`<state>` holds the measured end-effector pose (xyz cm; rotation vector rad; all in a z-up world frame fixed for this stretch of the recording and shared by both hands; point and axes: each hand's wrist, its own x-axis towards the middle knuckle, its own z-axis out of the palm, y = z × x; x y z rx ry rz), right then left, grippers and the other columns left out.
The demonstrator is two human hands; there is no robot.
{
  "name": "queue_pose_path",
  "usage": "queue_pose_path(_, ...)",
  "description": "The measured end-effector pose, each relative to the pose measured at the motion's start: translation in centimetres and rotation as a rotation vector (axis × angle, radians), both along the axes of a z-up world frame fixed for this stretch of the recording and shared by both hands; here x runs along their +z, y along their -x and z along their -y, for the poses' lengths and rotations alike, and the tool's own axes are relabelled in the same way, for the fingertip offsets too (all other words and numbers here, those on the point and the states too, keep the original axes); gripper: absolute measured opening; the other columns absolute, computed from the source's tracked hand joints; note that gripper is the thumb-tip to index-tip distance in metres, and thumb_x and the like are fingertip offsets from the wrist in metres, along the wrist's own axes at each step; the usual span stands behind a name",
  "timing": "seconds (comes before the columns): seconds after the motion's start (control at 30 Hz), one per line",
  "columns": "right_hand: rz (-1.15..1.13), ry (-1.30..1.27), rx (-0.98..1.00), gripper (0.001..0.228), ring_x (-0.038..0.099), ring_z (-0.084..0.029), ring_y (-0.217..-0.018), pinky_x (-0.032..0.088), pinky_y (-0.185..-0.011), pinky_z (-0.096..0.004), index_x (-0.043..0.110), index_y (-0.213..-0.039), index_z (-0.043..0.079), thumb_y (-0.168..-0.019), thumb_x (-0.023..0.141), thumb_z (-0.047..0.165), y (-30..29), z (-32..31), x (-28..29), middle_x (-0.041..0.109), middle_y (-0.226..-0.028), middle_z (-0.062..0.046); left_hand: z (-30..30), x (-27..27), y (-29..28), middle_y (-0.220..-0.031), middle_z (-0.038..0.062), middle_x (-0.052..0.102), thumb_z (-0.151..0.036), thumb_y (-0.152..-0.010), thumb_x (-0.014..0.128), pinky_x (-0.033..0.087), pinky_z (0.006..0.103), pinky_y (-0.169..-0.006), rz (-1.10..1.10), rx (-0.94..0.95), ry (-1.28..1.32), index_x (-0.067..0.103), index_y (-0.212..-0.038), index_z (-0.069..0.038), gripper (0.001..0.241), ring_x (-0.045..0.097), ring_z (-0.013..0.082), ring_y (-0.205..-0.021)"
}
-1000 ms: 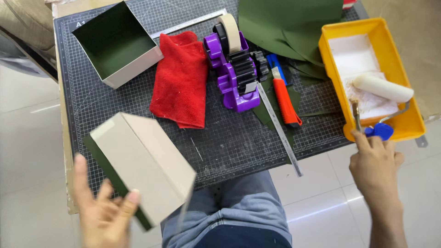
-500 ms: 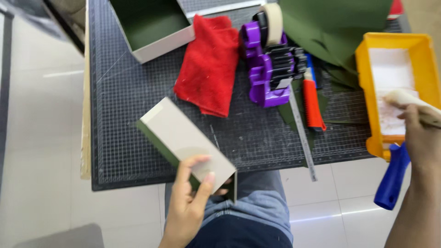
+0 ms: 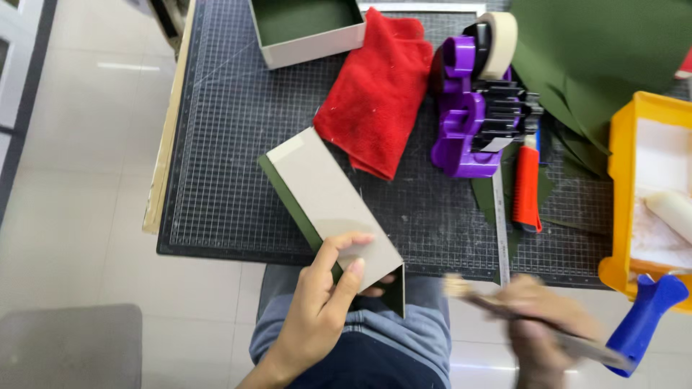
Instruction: The person assembles a small green cardboard box by applying glue to the edges with a brush and pressing the flaps together. They wipe the box with a red cloth and continue gluing and folding the remaining edges to form the box.
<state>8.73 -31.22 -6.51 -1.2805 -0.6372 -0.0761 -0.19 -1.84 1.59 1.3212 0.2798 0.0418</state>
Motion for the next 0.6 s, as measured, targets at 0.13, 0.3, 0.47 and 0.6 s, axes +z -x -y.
queue_pose_path(0.13,-0.015,0.017,0.111,0.020,0.069,-0.026,-0.065,0.055,-0.064,-0.034,0.071,-0.104,-0.004,-0.093,0.070,0.012,0.2,-3.9,-0.1,0.073,-0.081,-0.020,0.2,0.1,0.3,-0.106,0.017,0.075,-0.015,-0.102,0.046,0.063,0.0303,-0.081,-0.015,-0.006,0.007,0.052,-0.130,0.001,0.032,0.076,0.0193,-0.094)
queue_pose_path(0.3,-0.053,-0.005,0.194,0.021,0.068,-0.027,-0.068,0.053,-0.066,-0.035,0.072,-0.104,-0.007,-0.091,0.068,0.009,-1.1,-4.7,0.4,0.072,-0.079,-0.021,0.2,0.3,0.1,-0.105,0.017,0.075,-0.015,-0.102,0.047,0.064,0.0316,-0.084,-0.009,-0.004,0.004,0.052,-0.130,0.001,0.032,0.077,0.0199,-0.094)
queue_pose_path(0.47,-0.149,-0.187,0.403,0.022,0.066,-0.028,-0.069,0.054,-0.064,-0.036,0.074,-0.097,-0.010,-0.087,0.066,0.008,-1.2,-4.6,0.1,0.073,-0.081,-0.024,0.2,0.1,0.1,-0.104,0.018,0.075,-0.015,-0.103,0.047,0.063,0.0315,-0.084,0.000,0.003,-0.016,0.053,-0.130,0.001,0.032,0.076,0.0199,-0.095)
queue_pose_path(0.6,-0.181,-0.151,0.256,0.021,0.063,-0.029,-0.070,0.051,-0.065,-0.036,0.071,-0.102,-0.010,-0.090,0.064,0.006,-0.9,-4.7,-0.5,0.071,-0.081,-0.025,0.3,0.0,0.4,-0.104,0.018,0.075,-0.016,-0.103,0.047,0.063,0.0319,-0.084,-0.010,0.005,-0.003,0.053,-0.129,0.001,0.032,0.076,0.0205,-0.094)
